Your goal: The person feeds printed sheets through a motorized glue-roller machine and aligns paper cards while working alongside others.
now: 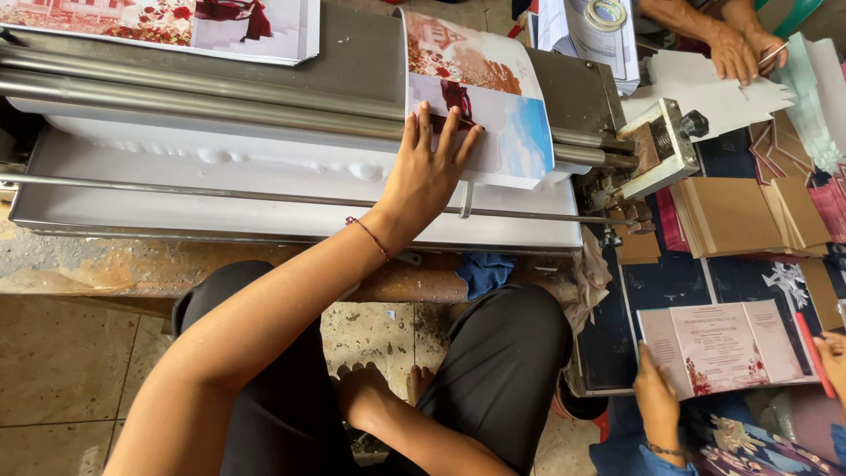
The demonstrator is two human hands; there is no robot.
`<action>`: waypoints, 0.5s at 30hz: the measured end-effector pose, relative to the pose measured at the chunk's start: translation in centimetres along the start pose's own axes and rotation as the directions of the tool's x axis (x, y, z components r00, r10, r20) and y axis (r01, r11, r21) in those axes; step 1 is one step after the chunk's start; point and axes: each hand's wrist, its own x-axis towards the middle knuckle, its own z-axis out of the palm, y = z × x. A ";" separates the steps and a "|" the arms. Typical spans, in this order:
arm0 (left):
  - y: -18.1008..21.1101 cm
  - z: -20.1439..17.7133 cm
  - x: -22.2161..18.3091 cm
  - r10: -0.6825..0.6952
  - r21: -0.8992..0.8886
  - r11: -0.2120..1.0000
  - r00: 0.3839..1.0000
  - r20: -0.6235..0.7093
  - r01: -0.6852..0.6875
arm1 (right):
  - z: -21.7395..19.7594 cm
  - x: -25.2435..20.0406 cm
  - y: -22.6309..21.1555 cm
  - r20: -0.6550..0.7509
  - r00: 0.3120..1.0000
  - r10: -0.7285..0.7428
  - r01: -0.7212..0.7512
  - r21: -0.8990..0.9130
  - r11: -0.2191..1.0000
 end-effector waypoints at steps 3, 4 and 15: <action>0.1 0.2 0.1 0.008 -0.012 1.000 1.000 0.015 -0.008 | 0.2 0.1 0.1 -0.006 1.000 -0.003 0.003 -0.017 1.000; 0.1 0.1 0.0 0.010 -0.013 1.000 1.000 0.015 -0.009 | 0.2 0.1 0.1 -0.007 1.000 -0.002 0.002 -0.016 1.000; 1.1 0.3 0.5 0.021 -0.095 0.995 0.998 -0.067 -0.027 | -0.5 -0.6 -0.4 0.010 1.000 -0.005 0.005 -0.010 1.000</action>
